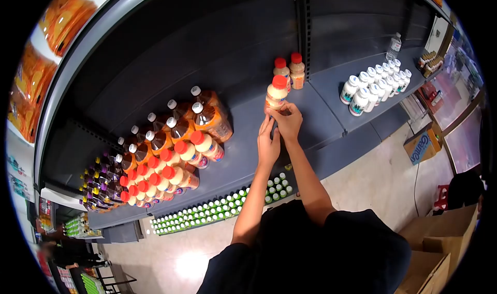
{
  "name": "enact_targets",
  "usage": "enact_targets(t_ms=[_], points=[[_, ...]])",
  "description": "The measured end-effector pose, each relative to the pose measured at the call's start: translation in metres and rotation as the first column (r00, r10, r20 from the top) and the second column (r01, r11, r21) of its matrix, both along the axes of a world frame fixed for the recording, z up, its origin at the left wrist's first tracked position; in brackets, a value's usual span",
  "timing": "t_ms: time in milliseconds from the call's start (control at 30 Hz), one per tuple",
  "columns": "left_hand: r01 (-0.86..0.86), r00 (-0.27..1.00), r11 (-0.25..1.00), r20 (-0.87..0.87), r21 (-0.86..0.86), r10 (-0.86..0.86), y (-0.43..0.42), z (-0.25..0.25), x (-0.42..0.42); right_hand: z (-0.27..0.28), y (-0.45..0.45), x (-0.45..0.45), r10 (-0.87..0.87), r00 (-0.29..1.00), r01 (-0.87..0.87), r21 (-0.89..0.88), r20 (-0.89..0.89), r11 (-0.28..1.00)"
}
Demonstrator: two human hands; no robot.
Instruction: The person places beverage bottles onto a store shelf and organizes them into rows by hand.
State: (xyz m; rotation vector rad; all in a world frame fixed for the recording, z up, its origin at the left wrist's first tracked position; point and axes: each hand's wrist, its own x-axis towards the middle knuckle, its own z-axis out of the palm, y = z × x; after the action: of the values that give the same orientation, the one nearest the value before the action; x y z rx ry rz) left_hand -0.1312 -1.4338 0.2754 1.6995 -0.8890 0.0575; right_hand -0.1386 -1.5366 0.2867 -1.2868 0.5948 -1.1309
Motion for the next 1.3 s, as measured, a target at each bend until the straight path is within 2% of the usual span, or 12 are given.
enact_targets(t_ms=[200, 400, 467, 533, 600, 733, 833, 933, 1067, 1167, 1200, 1300], points=[[-0.039, 0.998, 0.998, 0.044, 0.058, 0.037, -0.042, -0.011, 0.018, -0.010, -0.042, 0.025, 0.012, 1.000, -0.012, -0.016, -0.024, 1.000], [-0.038, 0.976, 0.999, -0.216, -0.031, 0.030, -0.070, -0.017, 0.045, -0.019, -0.063, 0.055, 0.050, 0.991, -0.055, -0.039, -0.123, 0.998], [-0.053, 0.974, 0.999, -0.221, -0.011, 0.049, -0.071, -0.021, 0.056, -0.037, -0.066, 0.069, 0.071, 0.985, -0.082, -0.068, -0.156, 0.994], [-0.075, 0.964, 0.997, -0.255, 0.018, 0.077, -0.068, -0.017, 0.057, -0.040, -0.063, 0.080, -0.043, 0.998, 0.037, -0.160, -0.034, 0.986], [-0.067, 0.966, 0.998, -0.251, -0.019, 0.060, -0.070, -0.021, 0.061, -0.043, -0.062, 0.083, -0.186, 0.981, 0.164, -0.275, -0.055, 0.947], [-0.052, 0.973, 0.998, -0.223, 0.020, 0.056, -0.079, -0.028, 0.072, -0.042, -0.073, 0.080, -0.077, 0.973, 0.020, -0.254, -0.217, 0.967], [-0.041, 0.976, 0.996, -0.212, 0.080, 0.058, -0.082, -0.024, 0.075, -0.042, -0.080, 0.081, 0.042, 0.978, -0.073, -0.144, -0.206, 0.987], [-0.005, 0.975, 0.997, -0.221, 0.077, 0.022, -0.076, -0.013, 0.074, -0.043, -0.076, 0.080, 0.004, 0.977, -0.040, -0.164, -0.214, 0.986], [0.048, 0.977, 0.997, -0.211, 0.056, -0.035, -0.057, -0.001, 0.063, -0.041, -0.065, 0.068, -0.009, 0.994, -0.008, -0.155, -0.109, 0.988], [-0.021, 0.998, 1.000, -0.066, -0.002, 0.021, -0.035, -0.002, 0.062, -0.035, -0.056, 0.069, -0.028, 0.999, 0.021, -0.162, -0.040, 0.987], [-0.046, 0.987, 0.999, -0.157, -0.001, 0.045, -0.021, 0.028, 0.046, -0.031, -0.051, 0.069, -0.016, 1.000, 0.012, -0.178, -0.017, 0.984], [-0.121, 0.993, 0.984, -0.012, -0.129, 0.121, 0.014, 0.047, 0.038, -0.013, -0.021, 0.063, 0.062, 0.996, -0.055, -0.110, 0.060, 0.992]])
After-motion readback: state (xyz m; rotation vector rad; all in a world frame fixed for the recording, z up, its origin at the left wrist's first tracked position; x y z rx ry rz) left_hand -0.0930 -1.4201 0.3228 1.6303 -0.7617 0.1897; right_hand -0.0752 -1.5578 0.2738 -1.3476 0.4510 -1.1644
